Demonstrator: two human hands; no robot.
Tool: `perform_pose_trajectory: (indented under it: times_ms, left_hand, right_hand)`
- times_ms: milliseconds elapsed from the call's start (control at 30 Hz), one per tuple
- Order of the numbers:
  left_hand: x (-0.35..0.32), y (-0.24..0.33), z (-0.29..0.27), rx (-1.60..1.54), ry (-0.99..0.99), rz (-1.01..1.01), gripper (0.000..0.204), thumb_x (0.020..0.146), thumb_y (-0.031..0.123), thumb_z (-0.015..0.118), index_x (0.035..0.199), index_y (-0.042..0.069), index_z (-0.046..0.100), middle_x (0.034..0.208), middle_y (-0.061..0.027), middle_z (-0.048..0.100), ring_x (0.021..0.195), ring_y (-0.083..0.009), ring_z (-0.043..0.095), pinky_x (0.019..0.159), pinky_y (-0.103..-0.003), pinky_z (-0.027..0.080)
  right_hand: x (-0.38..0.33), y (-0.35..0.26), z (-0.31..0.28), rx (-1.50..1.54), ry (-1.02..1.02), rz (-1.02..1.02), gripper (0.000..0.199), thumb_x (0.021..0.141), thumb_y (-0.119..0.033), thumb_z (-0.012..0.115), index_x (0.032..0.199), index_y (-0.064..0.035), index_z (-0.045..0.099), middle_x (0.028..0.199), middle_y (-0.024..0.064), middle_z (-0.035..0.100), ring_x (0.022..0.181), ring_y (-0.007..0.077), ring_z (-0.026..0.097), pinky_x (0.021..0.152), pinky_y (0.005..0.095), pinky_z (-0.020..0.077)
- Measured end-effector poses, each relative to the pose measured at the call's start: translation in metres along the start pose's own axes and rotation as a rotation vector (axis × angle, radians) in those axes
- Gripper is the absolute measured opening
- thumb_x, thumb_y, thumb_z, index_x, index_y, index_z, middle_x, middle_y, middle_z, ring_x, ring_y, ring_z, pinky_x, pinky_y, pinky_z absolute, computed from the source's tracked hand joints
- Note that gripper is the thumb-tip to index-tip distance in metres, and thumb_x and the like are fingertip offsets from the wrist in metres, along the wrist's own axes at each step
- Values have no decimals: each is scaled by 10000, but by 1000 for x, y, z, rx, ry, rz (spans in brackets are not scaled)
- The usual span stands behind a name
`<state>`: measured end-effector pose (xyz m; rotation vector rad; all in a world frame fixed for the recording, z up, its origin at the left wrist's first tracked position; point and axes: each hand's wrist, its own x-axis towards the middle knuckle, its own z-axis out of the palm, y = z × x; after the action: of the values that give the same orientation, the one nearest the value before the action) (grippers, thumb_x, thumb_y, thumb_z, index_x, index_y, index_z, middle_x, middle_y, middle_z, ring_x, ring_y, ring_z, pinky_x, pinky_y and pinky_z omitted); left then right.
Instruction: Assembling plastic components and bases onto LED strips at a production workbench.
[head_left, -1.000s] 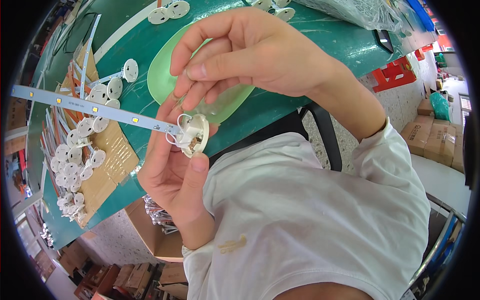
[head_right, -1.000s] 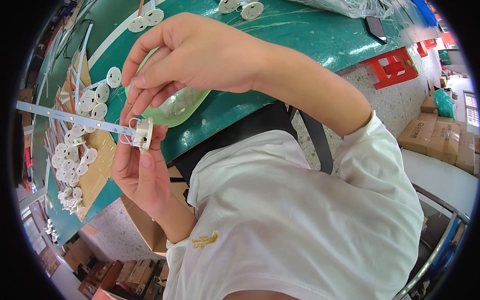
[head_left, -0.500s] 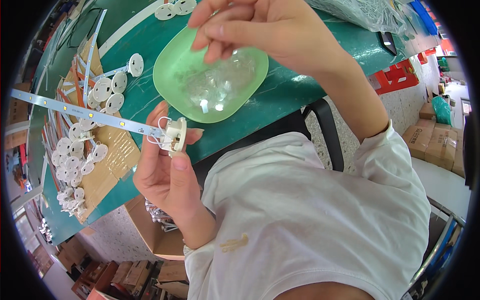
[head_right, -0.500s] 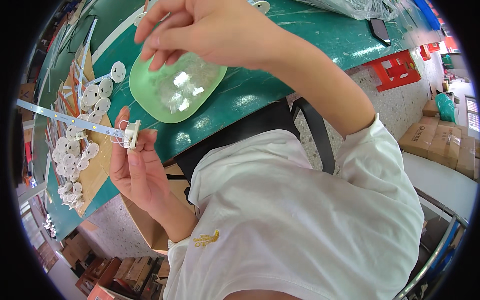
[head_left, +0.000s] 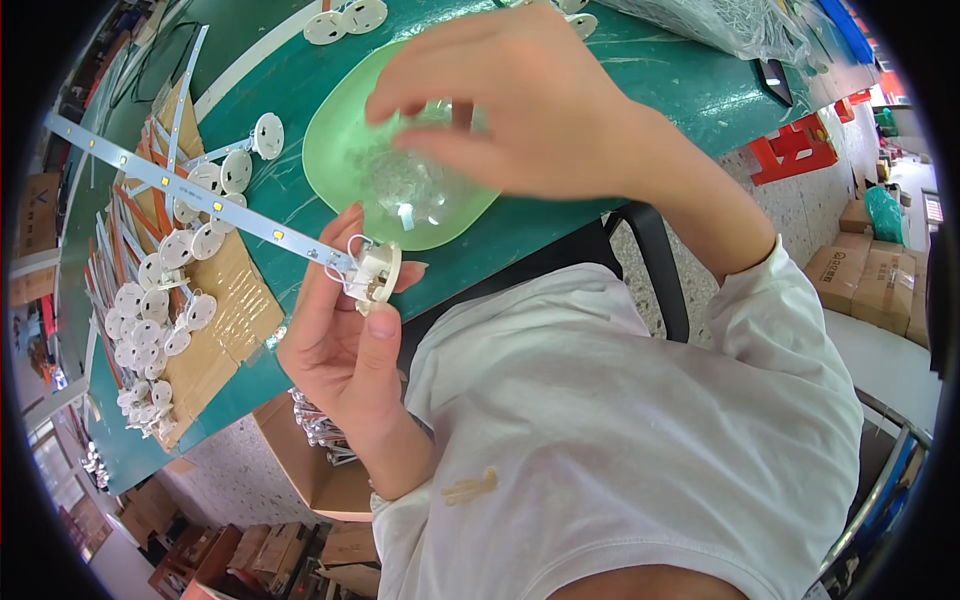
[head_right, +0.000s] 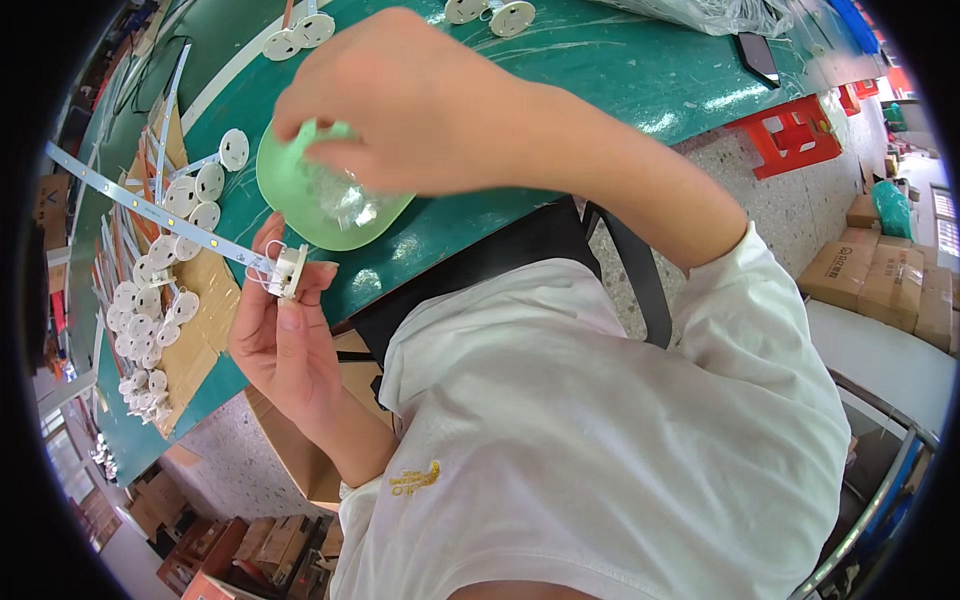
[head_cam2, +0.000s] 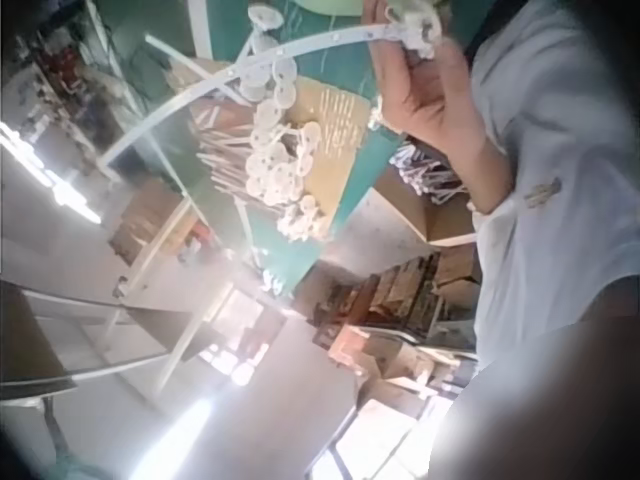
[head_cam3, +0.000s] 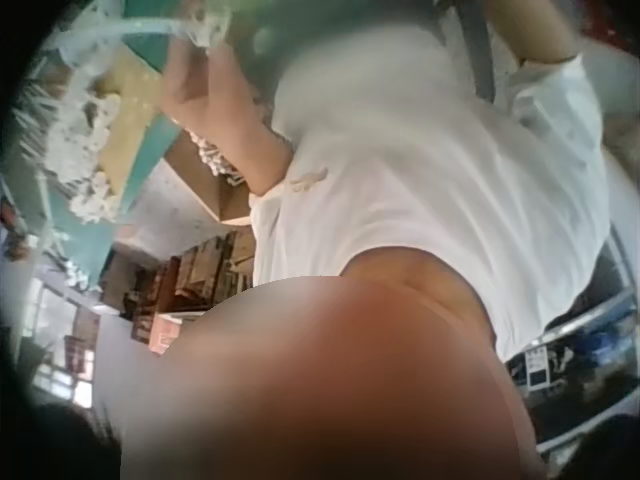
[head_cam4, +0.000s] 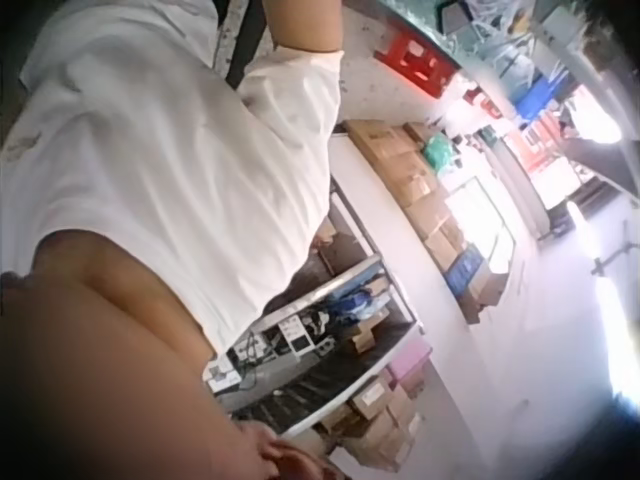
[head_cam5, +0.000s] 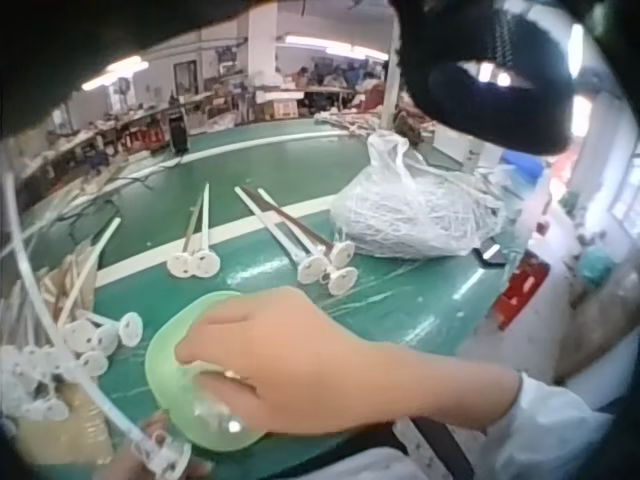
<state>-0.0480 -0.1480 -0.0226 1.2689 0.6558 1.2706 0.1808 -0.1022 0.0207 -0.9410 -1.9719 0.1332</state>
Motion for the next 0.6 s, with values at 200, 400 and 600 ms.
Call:
perform_pose_trajectory:
  times_ms: [200,400,600]
  left_hand:
    - [-2,1,6,-29,-30,-11,546,872,95,720,1341,-98,520,1358,-315,517,1133,-319,633,870,-427,595]
    - [-6,-3,6,9,-20,-13,554,854,76,733,1337,-99,524,1344,-316,530,1130,-319,636,874,-430,593]
    - [-6,0,8,10,11,-11,544,868,125,714,1328,-104,533,1345,-320,529,1057,-301,662,845,-406,596]
  right_hand:
    - [1,-27,-1,3,-189,-68,98,712,-86,675,787,-25,661,714,127,644,727,308,668,655,392,534]
    - [-9,-33,2,63,-235,28,99,710,-77,675,800,-35,666,675,135,646,670,321,663,618,418,526]
    - [-20,-34,13,191,-59,163,129,713,-55,694,840,-45,677,718,118,674,663,289,672,597,387,525]
